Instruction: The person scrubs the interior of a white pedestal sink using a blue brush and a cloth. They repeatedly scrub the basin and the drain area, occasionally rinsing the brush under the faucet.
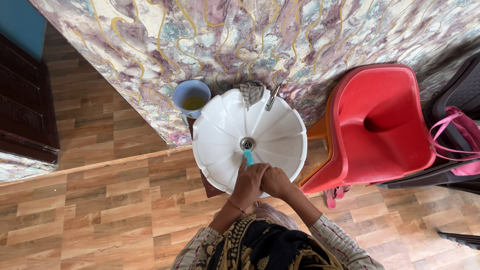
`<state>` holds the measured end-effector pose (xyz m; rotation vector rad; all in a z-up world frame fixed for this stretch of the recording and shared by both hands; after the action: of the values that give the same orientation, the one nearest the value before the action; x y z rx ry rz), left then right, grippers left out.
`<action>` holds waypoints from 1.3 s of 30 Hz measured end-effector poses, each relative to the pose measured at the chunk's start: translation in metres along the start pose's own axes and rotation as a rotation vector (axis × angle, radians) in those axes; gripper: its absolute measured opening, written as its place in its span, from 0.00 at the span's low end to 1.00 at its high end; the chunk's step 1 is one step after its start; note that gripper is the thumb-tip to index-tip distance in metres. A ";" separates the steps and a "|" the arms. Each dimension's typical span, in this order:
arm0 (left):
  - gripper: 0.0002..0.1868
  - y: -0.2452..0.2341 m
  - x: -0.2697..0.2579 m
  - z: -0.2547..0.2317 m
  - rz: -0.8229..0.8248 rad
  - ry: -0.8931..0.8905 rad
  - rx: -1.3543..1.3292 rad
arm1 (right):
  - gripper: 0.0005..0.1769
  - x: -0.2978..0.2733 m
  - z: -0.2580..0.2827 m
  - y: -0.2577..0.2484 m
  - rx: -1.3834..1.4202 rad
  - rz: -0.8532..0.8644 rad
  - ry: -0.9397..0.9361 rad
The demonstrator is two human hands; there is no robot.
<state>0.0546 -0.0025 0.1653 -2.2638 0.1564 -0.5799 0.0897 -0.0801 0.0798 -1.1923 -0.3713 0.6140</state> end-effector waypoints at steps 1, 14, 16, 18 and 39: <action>0.31 -0.002 -0.003 -0.003 0.005 0.006 -0.005 | 0.10 -0.006 0.003 -0.001 0.029 0.001 -0.011; 0.30 -0.015 -0.009 0.002 0.007 0.017 -0.067 | 0.10 -0.001 0.012 0.007 0.042 -0.003 0.007; 0.30 -0.015 -0.006 0.005 -0.008 0.022 -0.065 | 0.09 0.004 0.011 0.007 0.055 -0.026 0.002; 0.29 -0.016 -0.001 0.010 -0.035 0.043 -0.014 | 0.08 0.011 0.006 0.014 0.042 0.002 0.030; 0.30 -0.009 -0.007 0.007 0.009 0.031 -0.146 | 0.08 0.001 0.004 0.012 0.010 0.049 0.080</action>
<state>0.0504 0.0104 0.1653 -2.3944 0.2311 -0.6165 0.0847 -0.0736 0.0699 -1.2151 -0.2719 0.6082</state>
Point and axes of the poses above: each hand's wrist, its own x-axis towards the middle knuckle, its own y-axis out of the palm, z = x × y, the point moved 9 cm from there along x, towards the middle knuckle, and after that the axes turned 2 degrees about y, right-handed, at the moved point
